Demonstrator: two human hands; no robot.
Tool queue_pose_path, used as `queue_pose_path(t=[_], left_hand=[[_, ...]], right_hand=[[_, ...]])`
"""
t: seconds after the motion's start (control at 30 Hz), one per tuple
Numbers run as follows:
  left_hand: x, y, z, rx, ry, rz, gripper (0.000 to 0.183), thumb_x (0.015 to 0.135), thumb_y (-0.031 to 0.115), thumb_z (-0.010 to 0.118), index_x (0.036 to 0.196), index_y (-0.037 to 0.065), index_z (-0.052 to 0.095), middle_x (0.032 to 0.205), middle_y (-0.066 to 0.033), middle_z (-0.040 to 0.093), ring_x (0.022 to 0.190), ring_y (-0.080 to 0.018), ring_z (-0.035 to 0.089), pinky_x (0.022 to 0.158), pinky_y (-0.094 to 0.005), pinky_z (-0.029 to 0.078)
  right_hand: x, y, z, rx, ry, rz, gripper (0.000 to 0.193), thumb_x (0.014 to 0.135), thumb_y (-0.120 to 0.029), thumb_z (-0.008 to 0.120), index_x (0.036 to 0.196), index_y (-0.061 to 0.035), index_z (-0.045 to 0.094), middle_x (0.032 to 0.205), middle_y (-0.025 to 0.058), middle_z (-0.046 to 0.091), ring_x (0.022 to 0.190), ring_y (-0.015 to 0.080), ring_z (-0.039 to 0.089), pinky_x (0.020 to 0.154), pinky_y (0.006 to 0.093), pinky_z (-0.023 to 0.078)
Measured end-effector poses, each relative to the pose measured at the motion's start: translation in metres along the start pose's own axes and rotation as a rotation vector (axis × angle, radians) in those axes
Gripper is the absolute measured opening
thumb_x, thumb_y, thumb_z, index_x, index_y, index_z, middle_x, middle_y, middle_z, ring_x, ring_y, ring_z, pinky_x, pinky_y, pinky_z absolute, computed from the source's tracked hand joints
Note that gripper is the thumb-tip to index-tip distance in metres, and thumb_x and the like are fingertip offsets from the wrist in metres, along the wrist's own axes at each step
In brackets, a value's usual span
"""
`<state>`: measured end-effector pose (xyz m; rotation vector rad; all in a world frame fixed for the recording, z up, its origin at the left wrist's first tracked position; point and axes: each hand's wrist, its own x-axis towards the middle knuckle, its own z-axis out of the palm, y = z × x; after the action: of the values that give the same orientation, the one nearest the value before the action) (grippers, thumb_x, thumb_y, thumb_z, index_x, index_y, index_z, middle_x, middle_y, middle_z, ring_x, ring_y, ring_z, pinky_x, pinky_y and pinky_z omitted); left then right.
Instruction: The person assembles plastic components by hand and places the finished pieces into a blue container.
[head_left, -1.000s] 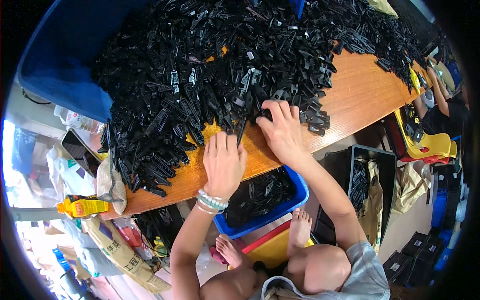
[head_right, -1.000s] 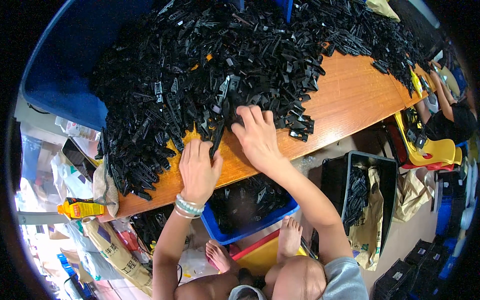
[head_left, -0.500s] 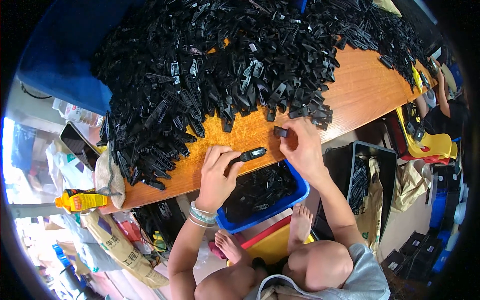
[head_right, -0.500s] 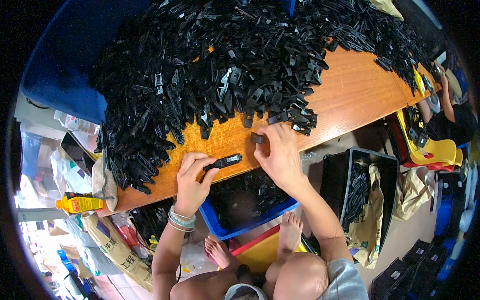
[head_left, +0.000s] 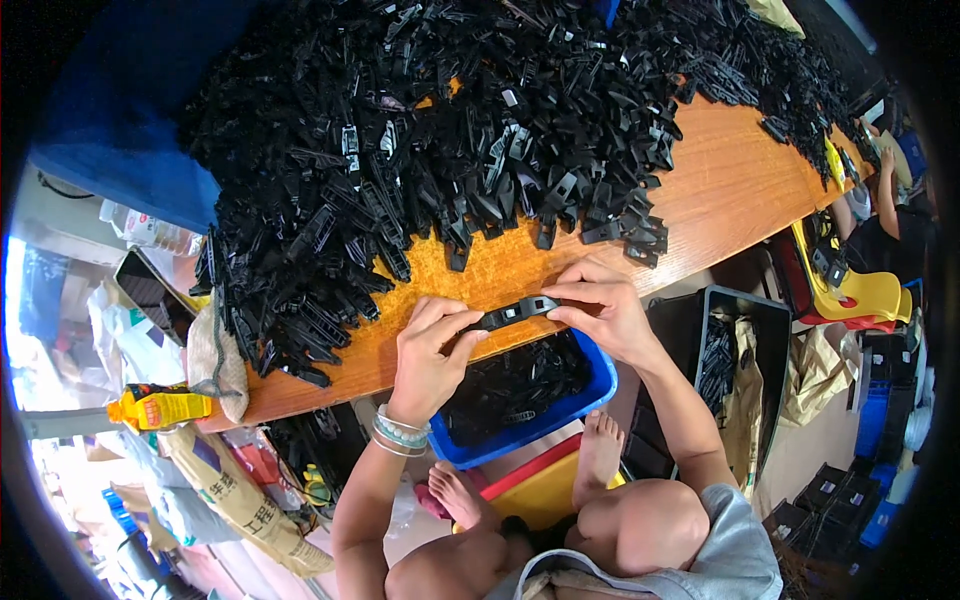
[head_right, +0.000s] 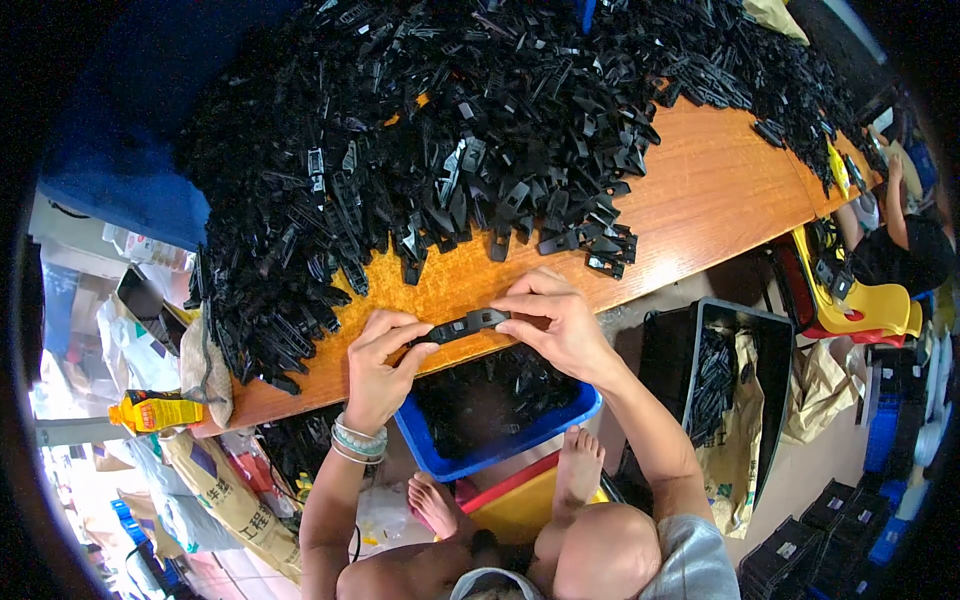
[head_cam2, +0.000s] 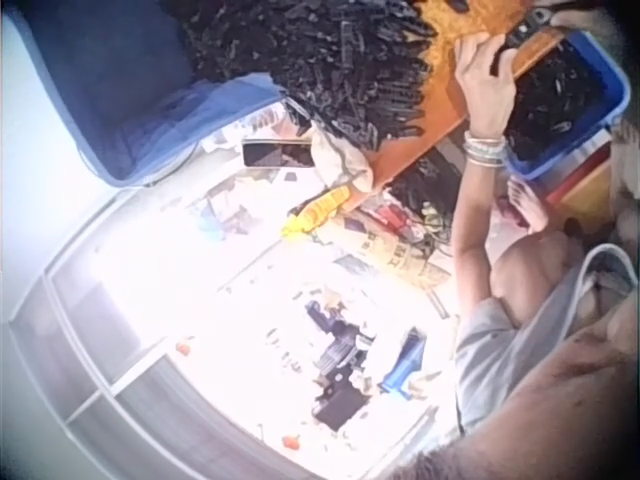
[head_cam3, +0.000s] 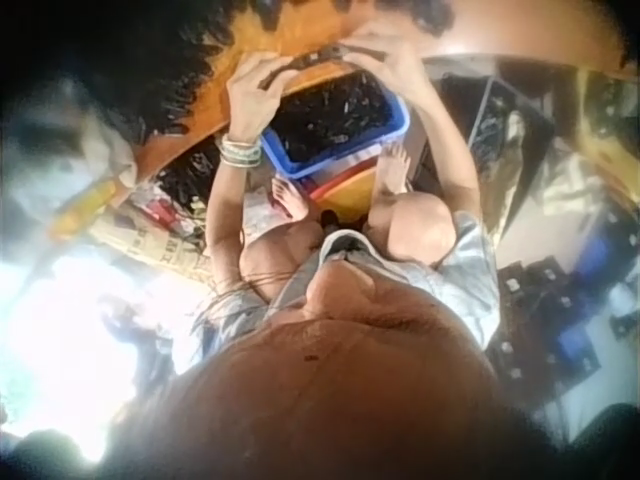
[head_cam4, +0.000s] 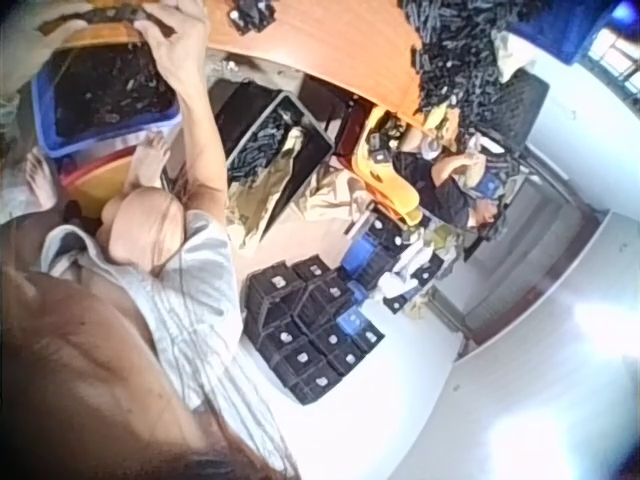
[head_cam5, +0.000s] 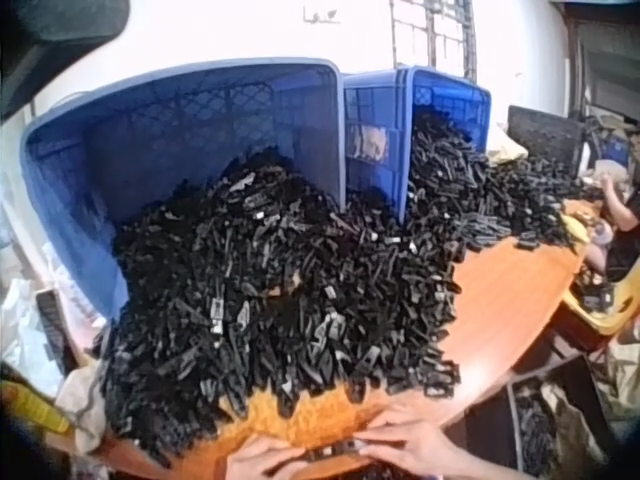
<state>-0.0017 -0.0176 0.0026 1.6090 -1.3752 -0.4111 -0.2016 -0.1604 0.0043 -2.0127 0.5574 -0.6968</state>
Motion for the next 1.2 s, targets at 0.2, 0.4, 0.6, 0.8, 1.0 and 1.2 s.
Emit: queue_pose_path(t=[0.2, 0.4, 0.6, 0.8, 1.0, 1.2], left_hand=[[-0.001, -0.002, 0.001, -0.006, -0.005, 0.0, 0.022, 0.07, -0.003, 0.078, 0.092, -0.001, 0.072, 0.089, -0.0086, 0.066, 0.084, -0.0229, 0.06, 0.076, -0.0317, 0.049], [0.0, 0.003, 0.005, -0.01, -0.006, 0.011, 0.022, 0.072, 0.0, 0.077, 0.093, -0.003, 0.071, 0.089, -0.0115, 0.064, 0.084, -0.0269, 0.059, 0.076, -0.0346, 0.05], [-0.007, 0.0, -0.023, 0.239, 0.085, 0.179, 0.03, 0.075, 0.007, 0.078, 0.103, 0.0, 0.069, 0.094, -0.0115, 0.061, 0.086, -0.028, 0.058, 0.076, -0.0362, 0.049], [0.021, -0.004, -0.052, 1.041, 0.048, 0.247, 0.026, 0.079, 0.002, 0.059, 0.104, -0.003, 0.063, 0.094, -0.0124, 0.053, 0.087, -0.0267, 0.05, 0.075, -0.0383, 0.042], [-0.001, 0.008, -0.025, 0.702, 0.12, 0.355, 0.025, 0.08, 0.0, 0.061, 0.105, -0.004, 0.059, 0.109, -0.0175, 0.057, 0.089, -0.0306, 0.058, 0.076, -0.0389, 0.049], [-0.021, 0.013, 0.003, -0.052, 0.313, 0.005, 0.027, 0.083, -0.009, 0.065, 0.108, -0.003, 0.061, 0.097, -0.0167, 0.063, 0.082, -0.0252, 0.067, 0.071, -0.0308, 0.055]], right_hand=[[0.007, -0.003, 0.004, -0.015, -0.069, -0.003, 0.026, 0.072, -0.005, 0.077, 0.097, -0.0008, 0.073, 0.089, 0.0075, 0.062, 0.089, 0.0245, 0.058, 0.082, 0.0349, 0.044], [0.012, -0.006, 0.015, -0.089, -0.134, -0.084, 0.026, 0.07, -0.007, 0.078, 0.095, -0.0032, 0.073, 0.095, 0.0052, 0.06, 0.095, 0.0247, 0.055, 0.087, 0.0362, 0.04], [0.014, -0.036, -0.007, -0.257, -0.395, -0.084, 0.025, 0.073, -0.013, 0.077, 0.096, -0.004, 0.072, 0.094, 0.0059, 0.061, 0.097, 0.0245, 0.056, 0.087, 0.0379, 0.041], [0.063, -0.022, 0.047, -0.518, -0.006, -0.357, 0.02, 0.075, -0.005, 0.07, 0.094, -0.004, 0.07, 0.093, 0.0074, 0.057, 0.092, 0.026, 0.054, 0.08, 0.0371, 0.043], [0.065, -0.015, 0.056, -0.568, 0.078, -0.486, 0.017, 0.07, -0.004, 0.069, 0.086, -0.0031, 0.065, 0.097, 0.0098, 0.054, 0.095, 0.0281, 0.052, 0.078, 0.0361, 0.043], [0.033, -0.022, 0.049, 0.337, 0.093, 0.097, 0.019, 0.084, 0.007, 0.065, 0.101, 0.0011, 0.06, 0.104, 0.0078, 0.061, 0.083, 0.0165, 0.064, 0.072, 0.0293, 0.054]])
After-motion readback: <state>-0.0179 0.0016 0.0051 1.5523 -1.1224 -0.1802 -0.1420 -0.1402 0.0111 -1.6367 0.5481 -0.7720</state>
